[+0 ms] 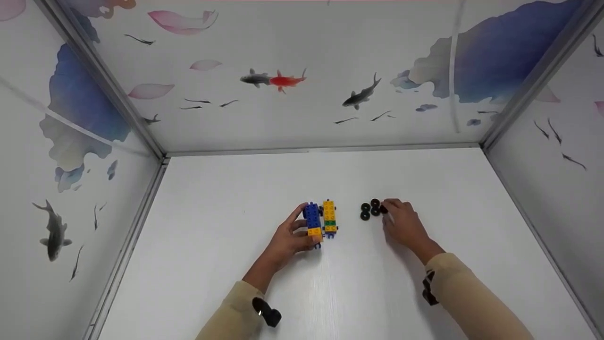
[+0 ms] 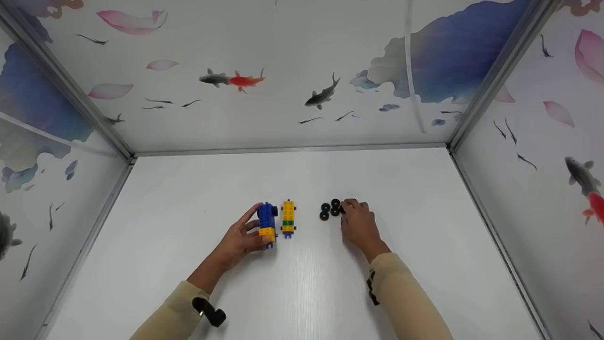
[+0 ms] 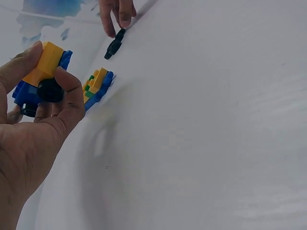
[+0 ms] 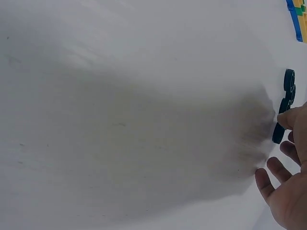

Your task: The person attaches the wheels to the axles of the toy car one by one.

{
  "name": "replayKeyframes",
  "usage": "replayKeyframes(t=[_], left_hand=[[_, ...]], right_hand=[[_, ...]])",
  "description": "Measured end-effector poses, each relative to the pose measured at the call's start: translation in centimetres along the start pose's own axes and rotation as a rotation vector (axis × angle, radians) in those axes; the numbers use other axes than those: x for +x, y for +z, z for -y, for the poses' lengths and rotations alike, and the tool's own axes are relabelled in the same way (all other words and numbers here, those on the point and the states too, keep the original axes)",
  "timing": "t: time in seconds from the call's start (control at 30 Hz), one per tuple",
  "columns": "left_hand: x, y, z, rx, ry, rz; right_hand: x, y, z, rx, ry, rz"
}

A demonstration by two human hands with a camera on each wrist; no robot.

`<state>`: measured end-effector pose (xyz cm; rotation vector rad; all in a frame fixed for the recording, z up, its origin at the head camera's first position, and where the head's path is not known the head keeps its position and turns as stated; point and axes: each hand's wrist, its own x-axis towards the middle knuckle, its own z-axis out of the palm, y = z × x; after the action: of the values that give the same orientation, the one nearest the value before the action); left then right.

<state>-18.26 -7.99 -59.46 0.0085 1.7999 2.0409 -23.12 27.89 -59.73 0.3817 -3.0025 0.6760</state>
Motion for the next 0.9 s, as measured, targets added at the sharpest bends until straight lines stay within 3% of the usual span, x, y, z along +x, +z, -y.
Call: replayKeyframes(t=[0.2,0.9], left_hand=[[-0.01,0.06,0.16,0.002,0.005,0.006],[-0.11,0.11,-0.24,0.017,0.003,0.005]], right_hand=[[-0.25,0.06,-0.2,-0.032,0.002,-0.003],[-0.47,-0.2,-0.49,0.027,0.009,-0.067]])
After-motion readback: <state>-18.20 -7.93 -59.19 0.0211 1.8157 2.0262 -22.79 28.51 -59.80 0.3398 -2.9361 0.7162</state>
